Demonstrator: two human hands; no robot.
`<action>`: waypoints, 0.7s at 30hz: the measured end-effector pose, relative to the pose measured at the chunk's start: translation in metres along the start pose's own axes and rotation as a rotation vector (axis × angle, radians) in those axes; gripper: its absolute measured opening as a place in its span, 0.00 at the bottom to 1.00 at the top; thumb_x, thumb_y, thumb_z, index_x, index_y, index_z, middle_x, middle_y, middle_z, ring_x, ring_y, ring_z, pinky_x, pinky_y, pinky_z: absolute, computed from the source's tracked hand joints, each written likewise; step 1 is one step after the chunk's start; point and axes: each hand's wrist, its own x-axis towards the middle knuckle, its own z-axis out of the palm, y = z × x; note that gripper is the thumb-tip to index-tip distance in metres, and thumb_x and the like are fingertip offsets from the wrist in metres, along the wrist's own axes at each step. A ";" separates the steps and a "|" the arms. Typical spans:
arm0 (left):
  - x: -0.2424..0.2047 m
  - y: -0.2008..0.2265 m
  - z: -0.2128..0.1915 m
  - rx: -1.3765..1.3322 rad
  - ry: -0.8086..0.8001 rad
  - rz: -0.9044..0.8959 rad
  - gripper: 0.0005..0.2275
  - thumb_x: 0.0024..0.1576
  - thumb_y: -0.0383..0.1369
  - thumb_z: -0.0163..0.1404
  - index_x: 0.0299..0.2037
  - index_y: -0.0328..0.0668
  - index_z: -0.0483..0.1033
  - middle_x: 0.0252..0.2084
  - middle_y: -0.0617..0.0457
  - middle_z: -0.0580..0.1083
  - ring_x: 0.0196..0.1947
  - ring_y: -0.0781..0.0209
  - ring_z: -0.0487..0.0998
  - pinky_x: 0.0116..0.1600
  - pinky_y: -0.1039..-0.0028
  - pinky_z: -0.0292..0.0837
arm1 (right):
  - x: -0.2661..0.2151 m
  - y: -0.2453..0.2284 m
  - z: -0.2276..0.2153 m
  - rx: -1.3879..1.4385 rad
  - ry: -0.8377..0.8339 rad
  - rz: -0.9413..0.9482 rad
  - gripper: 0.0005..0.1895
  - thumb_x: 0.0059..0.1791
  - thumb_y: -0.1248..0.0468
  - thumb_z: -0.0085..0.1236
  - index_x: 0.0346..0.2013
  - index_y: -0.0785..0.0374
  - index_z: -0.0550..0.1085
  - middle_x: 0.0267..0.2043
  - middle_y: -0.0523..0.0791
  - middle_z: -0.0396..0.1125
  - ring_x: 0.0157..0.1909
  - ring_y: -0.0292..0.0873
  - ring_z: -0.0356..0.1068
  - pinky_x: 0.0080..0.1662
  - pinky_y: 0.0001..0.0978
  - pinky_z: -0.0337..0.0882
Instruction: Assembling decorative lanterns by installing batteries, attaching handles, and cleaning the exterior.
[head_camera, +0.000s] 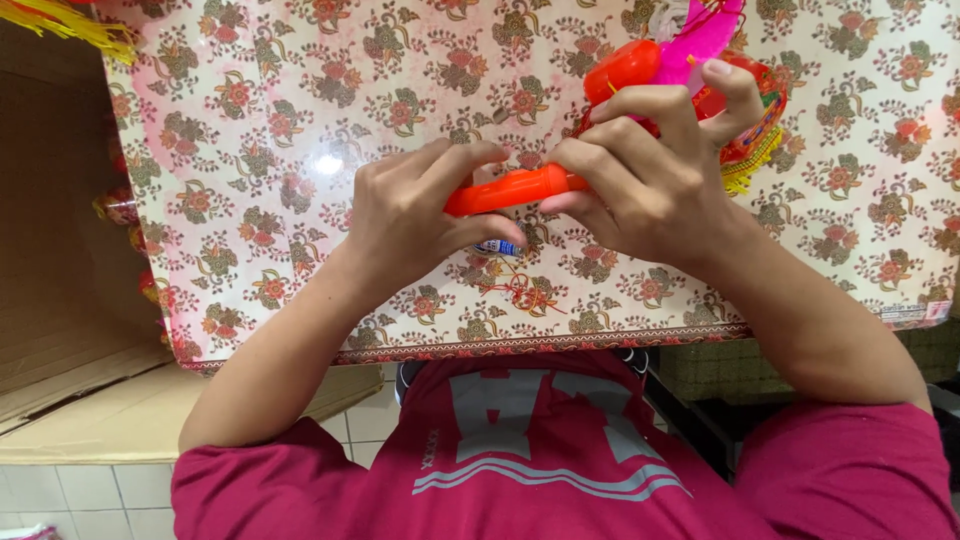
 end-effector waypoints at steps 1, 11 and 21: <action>0.000 0.000 0.000 -0.003 -0.005 0.038 0.23 0.56 0.54 0.56 0.42 0.38 0.77 0.31 0.53 0.76 0.25 0.64 0.76 0.27 0.73 0.74 | 0.001 0.000 0.000 0.004 0.011 -0.002 0.27 0.64 0.40 0.43 0.40 0.52 0.81 0.37 0.35 0.74 0.52 0.44 0.71 0.70 0.46 0.36; 0.003 0.002 0.003 -0.043 -0.049 0.049 0.15 0.70 0.36 0.40 0.43 0.29 0.75 0.35 0.44 0.70 0.26 0.56 0.70 0.21 0.72 0.65 | 0.001 -0.003 -0.001 0.041 -0.006 0.011 0.20 0.64 0.43 0.53 0.44 0.53 0.82 0.41 0.35 0.75 0.51 0.45 0.71 0.67 0.47 0.38; 0.001 0.005 0.004 0.018 -0.105 0.016 0.16 0.66 0.44 0.52 0.53 0.39 0.70 0.35 0.51 0.76 0.29 0.60 0.78 0.22 0.71 0.67 | 0.003 -0.005 -0.001 0.033 0.010 0.022 0.20 0.64 0.43 0.53 0.47 0.51 0.84 0.43 0.33 0.77 0.53 0.44 0.71 0.68 0.47 0.37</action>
